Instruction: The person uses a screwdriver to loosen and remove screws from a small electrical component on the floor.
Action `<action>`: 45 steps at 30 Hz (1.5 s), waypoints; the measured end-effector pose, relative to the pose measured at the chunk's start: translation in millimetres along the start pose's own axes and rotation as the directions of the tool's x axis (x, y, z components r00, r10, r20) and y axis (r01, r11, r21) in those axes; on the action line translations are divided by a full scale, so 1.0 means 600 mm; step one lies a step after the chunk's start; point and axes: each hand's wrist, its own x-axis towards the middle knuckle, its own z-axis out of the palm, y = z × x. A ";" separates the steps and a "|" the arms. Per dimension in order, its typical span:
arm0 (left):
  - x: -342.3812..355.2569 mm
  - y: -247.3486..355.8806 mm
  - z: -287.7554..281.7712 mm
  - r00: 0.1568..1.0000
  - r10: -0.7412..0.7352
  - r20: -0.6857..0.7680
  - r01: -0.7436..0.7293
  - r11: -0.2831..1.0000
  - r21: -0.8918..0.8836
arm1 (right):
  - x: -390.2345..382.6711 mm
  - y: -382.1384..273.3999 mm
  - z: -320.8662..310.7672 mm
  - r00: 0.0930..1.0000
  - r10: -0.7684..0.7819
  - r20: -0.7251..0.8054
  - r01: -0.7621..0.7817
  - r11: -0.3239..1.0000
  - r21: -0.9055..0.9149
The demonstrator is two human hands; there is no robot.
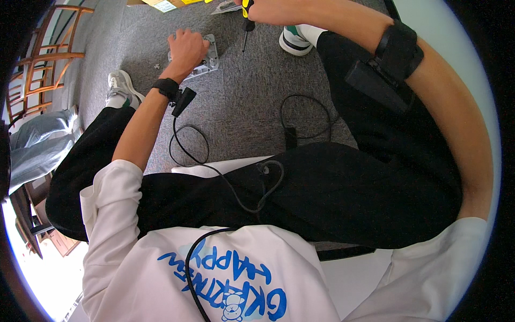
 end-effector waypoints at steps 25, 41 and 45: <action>-0.002 0.007 0.029 0.992 0.056 -0.112 -0.045 0.994 0.100 | -0.001 0.006 0.001 0.999 -0.048 -0.007 0.048 0.999 0.003; 0.005 -0.022 0.020 0.987 0.161 -0.017 -0.160 0.986 0.039 | -0.005 -0.005 0.002 1.000 -0.031 0.007 0.031 0.999 -0.019; 0.010 -0.024 0.020 0.984 0.174 -0.029 -0.172 0.983 0.067 | -0.004 -0.004 -0.001 0.999 -0.014 0.029 0.014 1.000 -0.008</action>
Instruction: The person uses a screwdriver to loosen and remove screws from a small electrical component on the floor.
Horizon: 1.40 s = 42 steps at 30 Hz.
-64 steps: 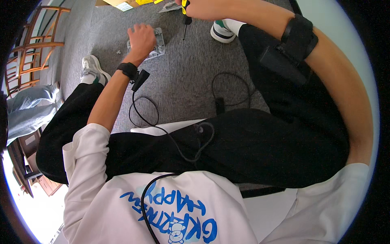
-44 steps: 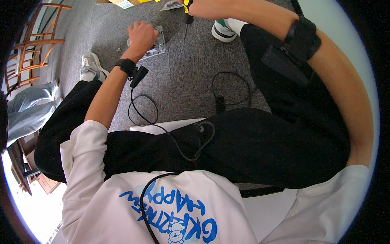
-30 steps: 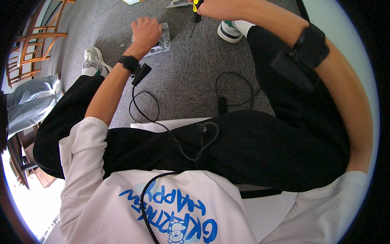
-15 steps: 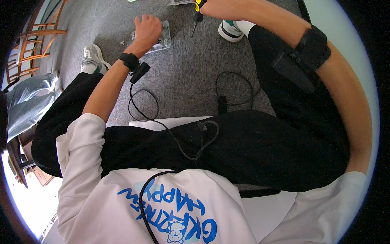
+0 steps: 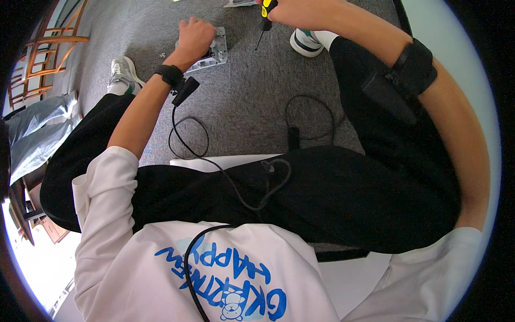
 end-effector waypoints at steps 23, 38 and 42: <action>0.004 -0.048 0.011 0.987 -0.153 0.042 0.156 0.884 -0.441 | 0.004 -0.004 -0.008 1.000 0.003 -0.002 -0.003 1.000 -0.015; -0.088 -0.163 -0.017 0.889 -0.154 0.432 0.384 -0.264 -0.885 | 0.043 -0.016 0.034 0.993 -0.101 0.053 0.105 0.991 -0.078; -0.141 -0.198 -0.003 0.883 -0.154 0.442 0.329 -0.467 -0.820 | 0.078 -0.043 0.043 0.984 -0.135 0.113 0.146 0.984 -0.098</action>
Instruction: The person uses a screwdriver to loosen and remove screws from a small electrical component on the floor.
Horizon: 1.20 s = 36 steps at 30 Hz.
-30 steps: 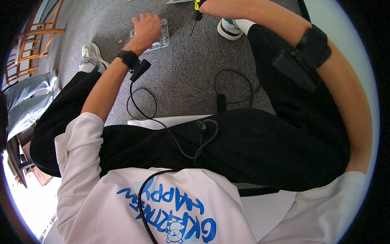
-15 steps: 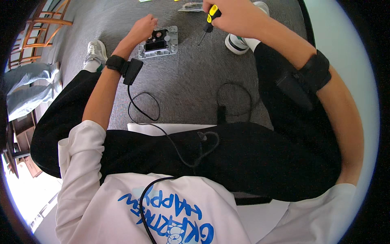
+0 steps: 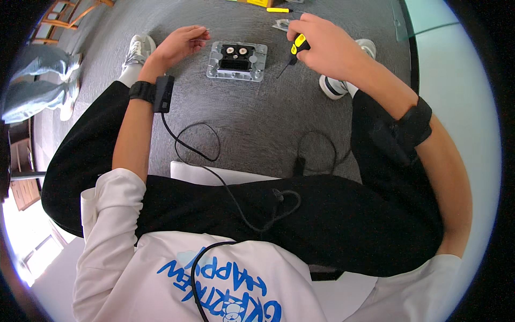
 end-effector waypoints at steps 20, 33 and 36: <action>-0.037 -0.173 -0.102 0.957 0.068 -0.282 -0.043 0.995 0.092 | 0.139 -0.153 0.030 0.963 -0.164 0.215 0.183 0.980 -0.071; -0.005 -0.216 -0.083 0.905 0.091 -0.415 -0.031 0.988 0.149 | 0.131 -0.145 0.022 0.960 -0.143 0.242 0.168 0.982 -0.084; -0.002 -0.216 -0.085 0.899 0.075 -0.431 -0.006 0.987 0.159 | 0.129 -0.143 0.015 0.961 -0.156 0.230 0.177 0.981 -0.075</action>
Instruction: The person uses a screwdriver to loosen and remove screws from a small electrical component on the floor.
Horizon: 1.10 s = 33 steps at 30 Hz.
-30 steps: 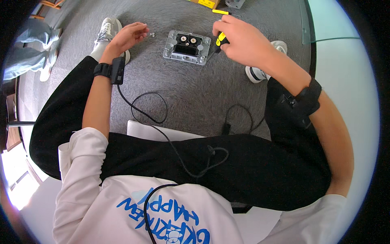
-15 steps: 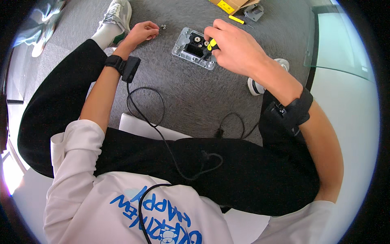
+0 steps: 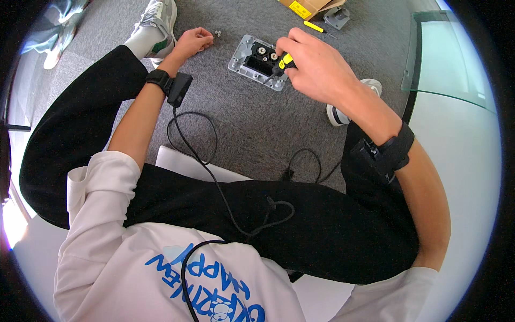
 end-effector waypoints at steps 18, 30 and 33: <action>0.022 -0.008 0.027 0.936 0.287 -0.206 -0.175 0.884 0.434 | -0.023 0.006 0.009 0.999 0.028 -0.019 -0.028 0.999 0.019; 0.016 0.011 0.033 0.954 0.232 -0.189 -0.094 0.832 0.546 | -0.022 0.009 0.007 0.999 0.015 -0.035 -0.014 0.999 0.030; 0.017 0.003 0.032 0.944 0.256 -0.211 -0.102 0.829 0.550 | -0.022 0.009 0.008 0.998 -0.009 -0.067 0.011 0.999 0.031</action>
